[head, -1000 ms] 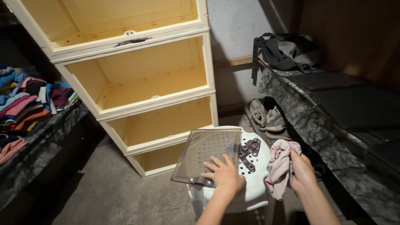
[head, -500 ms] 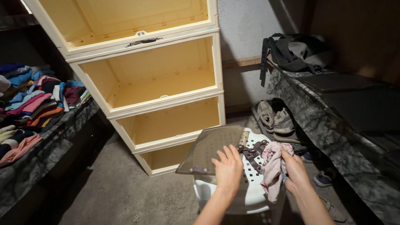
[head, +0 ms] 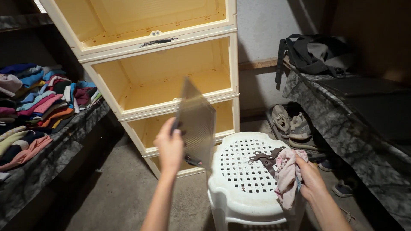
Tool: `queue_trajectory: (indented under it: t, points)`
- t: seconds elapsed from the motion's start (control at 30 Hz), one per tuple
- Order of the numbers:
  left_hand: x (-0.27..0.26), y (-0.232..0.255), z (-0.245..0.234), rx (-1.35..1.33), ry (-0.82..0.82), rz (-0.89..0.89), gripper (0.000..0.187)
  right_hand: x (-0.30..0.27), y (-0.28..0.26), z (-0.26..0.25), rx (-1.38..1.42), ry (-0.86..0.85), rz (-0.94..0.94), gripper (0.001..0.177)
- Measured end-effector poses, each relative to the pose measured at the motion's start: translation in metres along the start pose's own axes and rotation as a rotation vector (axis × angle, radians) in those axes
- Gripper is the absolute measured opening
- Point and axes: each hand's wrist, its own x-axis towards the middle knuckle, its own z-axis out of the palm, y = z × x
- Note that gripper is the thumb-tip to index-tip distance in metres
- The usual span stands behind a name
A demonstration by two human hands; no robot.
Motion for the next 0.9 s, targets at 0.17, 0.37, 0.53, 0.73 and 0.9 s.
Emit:
queue_trajectory:
  t: [0.17,0.37,0.53,0.73,0.9]
  points:
    - [0.021,-0.068,-0.027,-0.509,-0.032,-0.375,0.042,0.006,-0.002,-0.009,-0.023,0.022,0.002,0.03]
    - [-0.034,-0.181,0.027,-0.27,-0.156,-0.579,0.042,0.015,-0.002,-0.013,-0.065,0.045,0.009,0.029]
    - [-0.065,-0.23,0.043,-0.261,-0.216,-0.548,0.038,0.001,-0.003,-0.004,-0.104,0.018,0.046,0.029]
    - [-0.082,-0.172,0.041,0.667,-0.152,-0.001,0.056,-0.03,-0.006,0.025,-0.175,-0.115,0.002,0.03]
    - [-0.109,-0.091,0.059,0.27,-0.347,0.036,0.024,-0.048,0.005,0.052,-0.35,-0.374,-0.298,0.028]
